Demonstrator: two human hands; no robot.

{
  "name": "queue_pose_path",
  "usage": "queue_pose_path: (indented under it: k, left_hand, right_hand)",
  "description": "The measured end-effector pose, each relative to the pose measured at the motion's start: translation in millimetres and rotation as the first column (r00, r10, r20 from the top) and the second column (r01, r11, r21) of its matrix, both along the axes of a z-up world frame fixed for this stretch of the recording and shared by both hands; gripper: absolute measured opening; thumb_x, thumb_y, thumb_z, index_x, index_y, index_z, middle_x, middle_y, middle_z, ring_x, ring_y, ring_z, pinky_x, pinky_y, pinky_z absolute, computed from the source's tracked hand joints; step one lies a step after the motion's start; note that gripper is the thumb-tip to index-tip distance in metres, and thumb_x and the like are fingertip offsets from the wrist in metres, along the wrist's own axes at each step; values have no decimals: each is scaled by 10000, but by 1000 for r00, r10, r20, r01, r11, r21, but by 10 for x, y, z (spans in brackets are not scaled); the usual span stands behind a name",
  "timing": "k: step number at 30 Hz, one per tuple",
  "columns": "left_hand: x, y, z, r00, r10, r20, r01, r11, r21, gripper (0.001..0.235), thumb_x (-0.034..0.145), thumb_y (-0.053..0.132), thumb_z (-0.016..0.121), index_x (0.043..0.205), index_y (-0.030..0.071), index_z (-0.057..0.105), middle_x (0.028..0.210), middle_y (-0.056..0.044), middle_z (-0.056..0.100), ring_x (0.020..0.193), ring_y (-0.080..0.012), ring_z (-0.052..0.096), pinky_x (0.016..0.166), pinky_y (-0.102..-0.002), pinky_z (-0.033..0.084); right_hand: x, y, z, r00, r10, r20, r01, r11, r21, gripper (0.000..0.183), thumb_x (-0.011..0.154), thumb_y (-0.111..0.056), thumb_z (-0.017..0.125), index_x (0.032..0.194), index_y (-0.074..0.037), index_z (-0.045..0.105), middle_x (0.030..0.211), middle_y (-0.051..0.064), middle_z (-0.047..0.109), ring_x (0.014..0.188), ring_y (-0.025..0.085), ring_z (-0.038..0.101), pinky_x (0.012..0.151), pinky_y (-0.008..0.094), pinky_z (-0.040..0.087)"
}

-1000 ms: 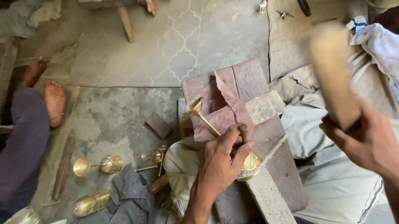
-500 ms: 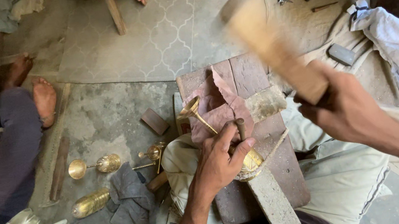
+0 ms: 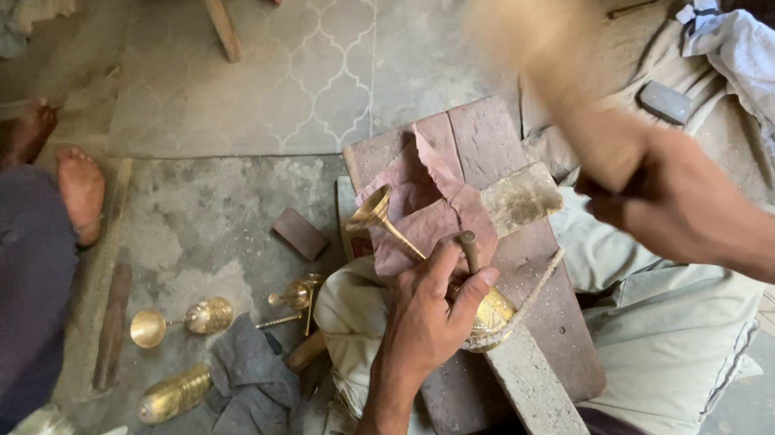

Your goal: The person hammers a brass candlestick base with a wooden mallet while holding a metal punch against the surface. The person repeatedly strikes the punch to shape or texture the metal base.

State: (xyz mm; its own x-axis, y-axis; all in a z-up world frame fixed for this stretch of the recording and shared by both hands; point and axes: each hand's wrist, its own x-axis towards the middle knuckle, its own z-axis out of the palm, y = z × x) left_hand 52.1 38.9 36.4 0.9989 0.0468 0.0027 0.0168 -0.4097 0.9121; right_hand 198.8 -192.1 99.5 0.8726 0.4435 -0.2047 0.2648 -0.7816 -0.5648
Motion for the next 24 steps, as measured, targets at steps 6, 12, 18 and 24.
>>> queue_pose_path:
  k: [6,12,18,24]
  left_hand:
    - [-21,-12,-13,999,9,44,-10,1000,30,270,974,277,700,1101,49,631,864,-112,760,772,-288,750,710,-410,551]
    - [-41,-9,10,1000,14,17,-13,1000,-11,283,1002,295,697,1137,54,635,940,-101,754,866,-293,746,779,-418,550]
    - [-60,-11,12,999,29,-42,-31,998,-46,305,979,306,681,1148,56,631,951,-103,736,871,-279,729,780,-422,549]
    - [-69,-6,-83,1000,23,13,-23,1000,-5,270,1006,316,693,1000,52,635,839,-85,700,736,-237,697,696,-416,528]
  right_hand:
    - [61,-51,-52,994,106,24,-107,994,19,451,761,-58,737,1195,-69,614,867,134,734,725,268,717,654,429,585]
    - [74,-64,-42,987,128,99,-116,986,-121,308,743,-20,678,1041,-96,652,833,96,693,740,286,685,661,474,573]
    - [76,-47,-6,961,182,206,-141,970,-196,377,740,-30,653,1102,-131,635,788,97,697,709,267,689,694,460,569]
    - [17,-14,32,933,233,275,-168,956,-239,292,700,-34,683,977,-89,611,808,102,680,709,293,665,649,470,539]
